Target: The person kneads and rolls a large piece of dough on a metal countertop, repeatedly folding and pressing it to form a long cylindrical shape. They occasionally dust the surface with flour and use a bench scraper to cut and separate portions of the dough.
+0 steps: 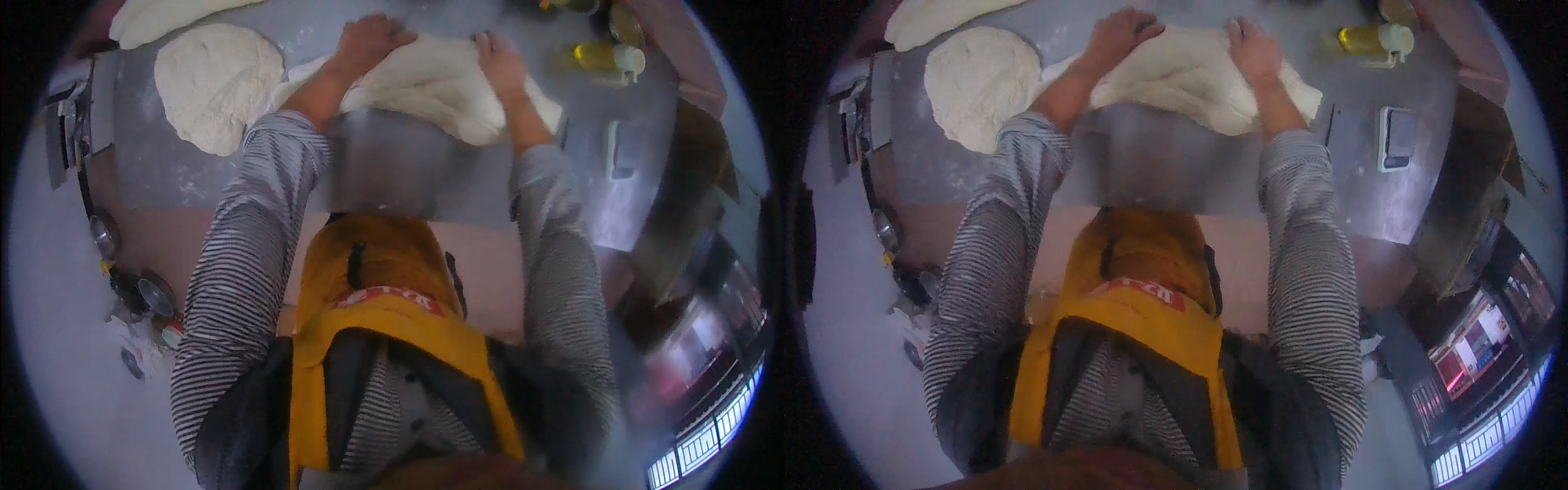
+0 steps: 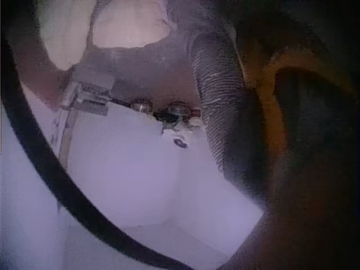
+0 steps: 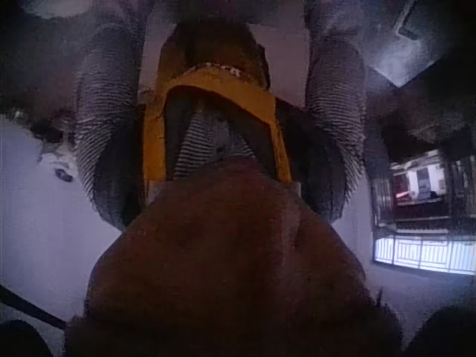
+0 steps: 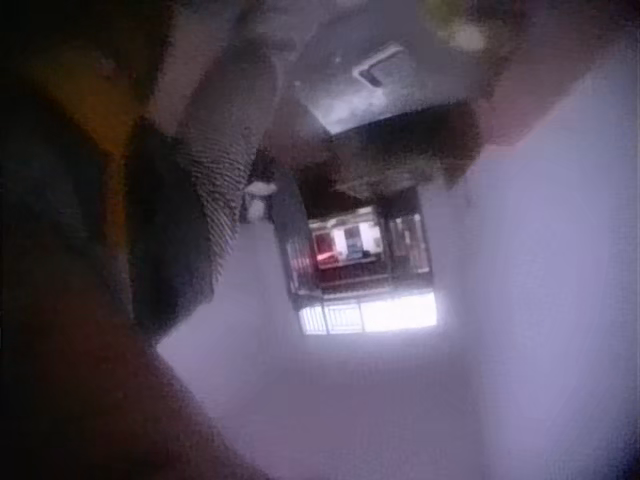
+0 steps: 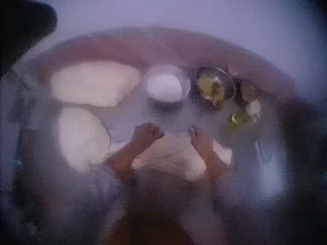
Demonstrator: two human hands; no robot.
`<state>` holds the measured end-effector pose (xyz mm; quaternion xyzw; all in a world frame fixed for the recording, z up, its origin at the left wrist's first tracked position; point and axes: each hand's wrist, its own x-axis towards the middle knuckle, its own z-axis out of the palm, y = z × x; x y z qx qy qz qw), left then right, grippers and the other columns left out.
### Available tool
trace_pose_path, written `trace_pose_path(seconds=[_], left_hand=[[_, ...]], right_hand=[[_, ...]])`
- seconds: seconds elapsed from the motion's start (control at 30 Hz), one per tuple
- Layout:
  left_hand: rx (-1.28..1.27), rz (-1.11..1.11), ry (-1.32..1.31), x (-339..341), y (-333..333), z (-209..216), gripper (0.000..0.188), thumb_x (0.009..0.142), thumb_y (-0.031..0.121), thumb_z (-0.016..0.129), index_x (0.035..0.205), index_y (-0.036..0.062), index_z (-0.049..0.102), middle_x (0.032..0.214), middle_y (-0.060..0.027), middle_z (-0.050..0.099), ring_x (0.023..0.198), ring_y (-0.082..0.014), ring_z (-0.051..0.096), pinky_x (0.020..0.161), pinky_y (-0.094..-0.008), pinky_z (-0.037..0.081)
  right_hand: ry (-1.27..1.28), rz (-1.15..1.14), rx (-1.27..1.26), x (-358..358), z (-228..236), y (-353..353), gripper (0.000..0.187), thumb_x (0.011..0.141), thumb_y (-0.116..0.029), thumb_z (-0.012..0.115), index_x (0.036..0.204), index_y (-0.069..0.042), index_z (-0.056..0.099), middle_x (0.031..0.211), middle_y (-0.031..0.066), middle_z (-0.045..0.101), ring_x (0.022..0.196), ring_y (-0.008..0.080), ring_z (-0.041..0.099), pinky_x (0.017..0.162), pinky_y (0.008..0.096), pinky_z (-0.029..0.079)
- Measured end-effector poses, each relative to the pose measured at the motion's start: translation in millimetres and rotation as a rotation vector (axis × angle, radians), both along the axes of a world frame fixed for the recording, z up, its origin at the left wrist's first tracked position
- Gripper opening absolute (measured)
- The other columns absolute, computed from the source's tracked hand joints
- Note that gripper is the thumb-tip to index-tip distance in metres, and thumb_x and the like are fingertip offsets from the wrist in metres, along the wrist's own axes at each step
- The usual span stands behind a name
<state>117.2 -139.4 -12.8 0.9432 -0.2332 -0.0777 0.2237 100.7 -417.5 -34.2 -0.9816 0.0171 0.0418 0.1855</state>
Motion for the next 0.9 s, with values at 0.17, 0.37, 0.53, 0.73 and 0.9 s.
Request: trace_pose_path(seconds=[0.17, 0.37, 0.53, 0.73, 0.9], left_hand=[[-0.156, -0.008, 0.330, -67.0, 25.2, 27.0, 0.039, 0.093, 0.039, 0.054, 0.104, 0.0057, 0.069, 0.107, -0.0181, 0.065, 0.098, -0.0366, 0.061, 0.087, -0.0453, 0.049], [-0.391, -0.150, 0.259, -250.3, 53.6, 56.5, 0.033, 0.088, 0.024, 0.062, 0.116, 0.0067, 0.062, 0.121, -0.0187, 0.058, 0.111, -0.0341, 0.056, 0.094, -0.0452, 0.046], [-0.094, 0.158, -0.325, -236.9, 103.2, 42.7, 0.034, 0.087, 0.024, 0.062, 0.117, 0.0085, 0.063, 0.121, -0.0154, 0.057, 0.113, -0.0364, 0.053, 0.099, -0.0572, 0.038], [-0.163, 0.358, -0.295, -138.2, 93.2, -19.0, 0.020, 0.086, 0.025, 0.059, 0.097, 0.0086, 0.065, 0.115, -0.0122, 0.061, 0.106, -0.0336, 0.057, 0.096, -0.0510, 0.043], [-0.034, 0.424, 0.093, -52.8, 83.9, -12.8, 0.032, 0.095, 0.035, 0.048, 0.097, 0.0091, 0.068, 0.101, -0.0126, 0.068, 0.096, -0.0352, 0.063, 0.081, -0.0470, 0.049]], right_hand=[[0.376, 0.150, 0.182, -42.2, 89.0, 7.3, 0.053, 0.096, -0.049, 0.047, 0.120, -0.005, 0.065, 0.122, 0.0208, 0.063, 0.115, 0.0357, 0.058, 0.100, 0.0388, 0.043], [-0.216, 0.306, -0.295, -215.7, 54.1, 102.0, 0.055, 0.083, -0.039, 0.061, 0.130, -0.012, 0.055, 0.136, 0.0141, 0.050, 0.122, 0.0339, 0.049, 0.106, 0.0619, 0.027], [-0.187, 0.360, -0.186, -213.7, 46.5, 138.2, 0.052, 0.081, -0.037, 0.061, 0.128, -0.016, 0.057, 0.133, 0.0133, 0.053, 0.124, 0.0339, 0.047, 0.107, 0.0669, 0.021], [-0.268, 0.287, -0.186, -87.2, 8.9, 162.3, 0.037, 0.085, -0.040, 0.060, 0.115, -0.018, 0.064, 0.128, 0.0084, 0.055, 0.118, 0.0301, 0.050, 0.107, 0.0651, 0.024], [-0.067, 0.267, -0.270, 14.8, -29.1, 152.9, 0.038, 0.091, -0.041, 0.053, 0.115, -0.016, 0.066, 0.121, 0.0111, 0.062, 0.108, 0.0315, 0.059, 0.099, 0.0549, 0.039]])
